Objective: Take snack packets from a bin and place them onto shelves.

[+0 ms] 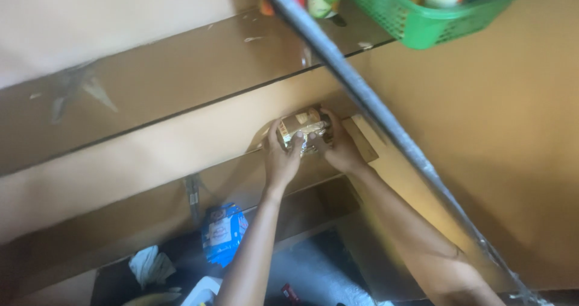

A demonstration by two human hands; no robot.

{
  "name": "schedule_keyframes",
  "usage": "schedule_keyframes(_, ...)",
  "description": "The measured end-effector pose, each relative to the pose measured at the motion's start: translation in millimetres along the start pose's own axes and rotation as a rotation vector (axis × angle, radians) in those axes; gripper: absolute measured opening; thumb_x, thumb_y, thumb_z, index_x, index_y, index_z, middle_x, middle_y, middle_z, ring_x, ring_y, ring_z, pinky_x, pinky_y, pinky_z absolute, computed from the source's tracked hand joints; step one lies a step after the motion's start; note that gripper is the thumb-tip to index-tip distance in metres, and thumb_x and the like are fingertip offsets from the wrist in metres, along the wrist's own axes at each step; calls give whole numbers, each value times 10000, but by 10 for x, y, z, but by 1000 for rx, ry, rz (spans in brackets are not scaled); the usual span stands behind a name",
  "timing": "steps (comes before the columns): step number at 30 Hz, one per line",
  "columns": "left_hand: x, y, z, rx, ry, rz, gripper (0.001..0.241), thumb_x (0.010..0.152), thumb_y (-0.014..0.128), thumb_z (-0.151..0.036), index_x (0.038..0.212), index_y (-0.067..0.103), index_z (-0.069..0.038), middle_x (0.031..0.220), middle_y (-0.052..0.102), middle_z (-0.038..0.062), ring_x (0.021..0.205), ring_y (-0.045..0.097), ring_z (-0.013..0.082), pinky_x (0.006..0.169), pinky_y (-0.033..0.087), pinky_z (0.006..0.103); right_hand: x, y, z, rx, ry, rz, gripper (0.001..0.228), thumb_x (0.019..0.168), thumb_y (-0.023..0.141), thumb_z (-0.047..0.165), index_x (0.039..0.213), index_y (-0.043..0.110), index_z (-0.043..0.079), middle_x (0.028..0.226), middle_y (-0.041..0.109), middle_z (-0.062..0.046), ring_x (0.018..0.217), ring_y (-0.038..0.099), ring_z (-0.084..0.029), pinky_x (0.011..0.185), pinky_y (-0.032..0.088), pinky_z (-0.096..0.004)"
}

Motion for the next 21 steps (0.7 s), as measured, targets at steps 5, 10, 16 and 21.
schedule_keyframes(5, -110, -312, 162, -6, -66, -37, 750, 943, 706, -466, 1508, 419, -65, 1439, 494, 290, 1347, 492, 434, 1115, 406, 502, -52, 372, -17, 339, -76, 65, 736, 971, 693, 240, 1567, 289, 91, 1352, 640, -156, 1179, 669, -227, 980, 542, -346)
schedule_keyframes(10, -204, -792, 257, 11, -122, -97, 741, 954, 685, -470, 1516, 417, -68, 1458, 505, 268, 1354, 510, 417, 1112, 426, 486, -216, 689, 446, 326, -95, 195, 796, 924, 696, 163, 1581, 249, 116, 1393, 580, -173, 1182, 653, -253, 971, 557, -373)
schedule_keyframes(16, -269, -1248, 442, 98, -75, -201, 747, 960, 683, -462, 1515, 423, -36, 1445, 510, 261, 1340, 499, 413, 1113, 406, 489, -283, 1071, 753, 311, -126, 302, 813, 955, 668, 128, 1617, 196, 137, 1434, 563, -201, 1259, 628, -279, 1028, 547, -388)
schedule_keyframes(21, -318, -1468, 311, 230, -1, -289, 697, 982, 706, -422, 1497, 453, -26, 1453, 521, 233, 1345, 496, 408, 1132, 386, 496, -259, 1266, 764, 397, -130, 328, 796, 971, 635, 138, 1619, 173, 105, 1439, 572, -204, 1214, 657, -293, 1010, 580, -388)
Point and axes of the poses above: each hand's wrist, its own x-axis towards the middle knuckle, its own y-axis out of the palm, z = x × y, the point moved 8 cm from there along x, towards the middle knuckle
